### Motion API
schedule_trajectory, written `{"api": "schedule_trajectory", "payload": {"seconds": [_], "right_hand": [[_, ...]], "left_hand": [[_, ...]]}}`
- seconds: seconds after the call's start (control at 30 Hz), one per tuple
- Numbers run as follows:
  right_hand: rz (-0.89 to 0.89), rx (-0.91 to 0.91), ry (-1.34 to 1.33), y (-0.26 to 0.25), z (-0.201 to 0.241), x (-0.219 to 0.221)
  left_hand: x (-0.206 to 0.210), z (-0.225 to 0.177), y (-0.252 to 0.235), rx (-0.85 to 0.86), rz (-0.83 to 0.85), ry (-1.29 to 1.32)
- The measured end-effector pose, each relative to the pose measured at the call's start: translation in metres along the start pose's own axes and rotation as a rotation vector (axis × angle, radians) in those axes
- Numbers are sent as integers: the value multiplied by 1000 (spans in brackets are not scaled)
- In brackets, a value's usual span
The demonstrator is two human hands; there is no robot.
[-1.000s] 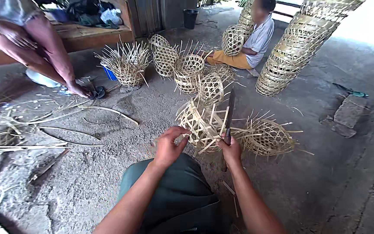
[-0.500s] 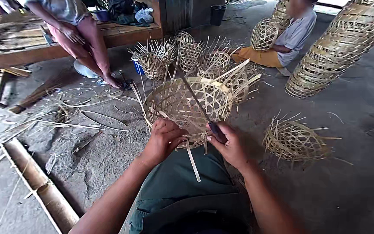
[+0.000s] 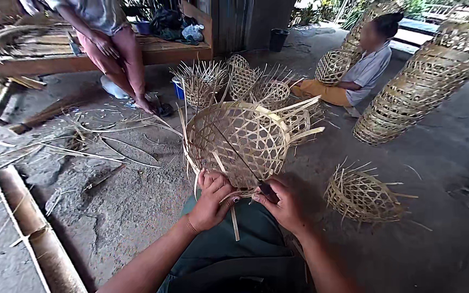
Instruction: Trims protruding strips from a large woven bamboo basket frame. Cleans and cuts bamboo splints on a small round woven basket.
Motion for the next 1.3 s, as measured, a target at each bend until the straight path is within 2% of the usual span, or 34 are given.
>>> {"api": "schedule_trajectory", "payload": {"seconds": [0.17,0.33,0.4,0.7,0.83,0.93,1.03,1.1,1.13,1.23,1.3], "right_hand": [[16,-18,-53,5,-4,-2],[-42,-14,10,15,-1,-5],[-63,-14,35,21,2,-3],[-106,-34,37,25,2,8],[-181,-160,-55,31,22,-6],[-334,-178,-247,53,34,-35],[-659,-23,-405,80,20,-75],[-877,195,-373,98,-9,-96],[-913,324,-336,108,-27,-101],[-727,613,-284,135,-67,-86],[-541,702,-347,153,-73,-53]], "left_hand": [[4,-3,-6,30,79,24],[-11,-13,15,68,-84,-162],[-18,-15,22,72,-117,-139],[-18,6,5,-1,161,130],[-29,4,18,-18,31,-73],[-35,-4,37,-39,-40,-207],[-35,-14,59,-53,-128,-244],[-32,-26,72,-40,-177,-240],[-30,-33,77,-33,-199,-241],[-25,-44,87,-29,-247,-230],[-23,-45,91,-38,-257,-201]]}}
Point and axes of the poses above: each hand's wrist, its own y-axis away from the middle knuckle, its own x-axis out of the palm, z = x × y, the point moved 9 cm from there along -y, towards the middle knuckle, and after that the axes turned 2 degrees about -x, right-handed, at the moved point
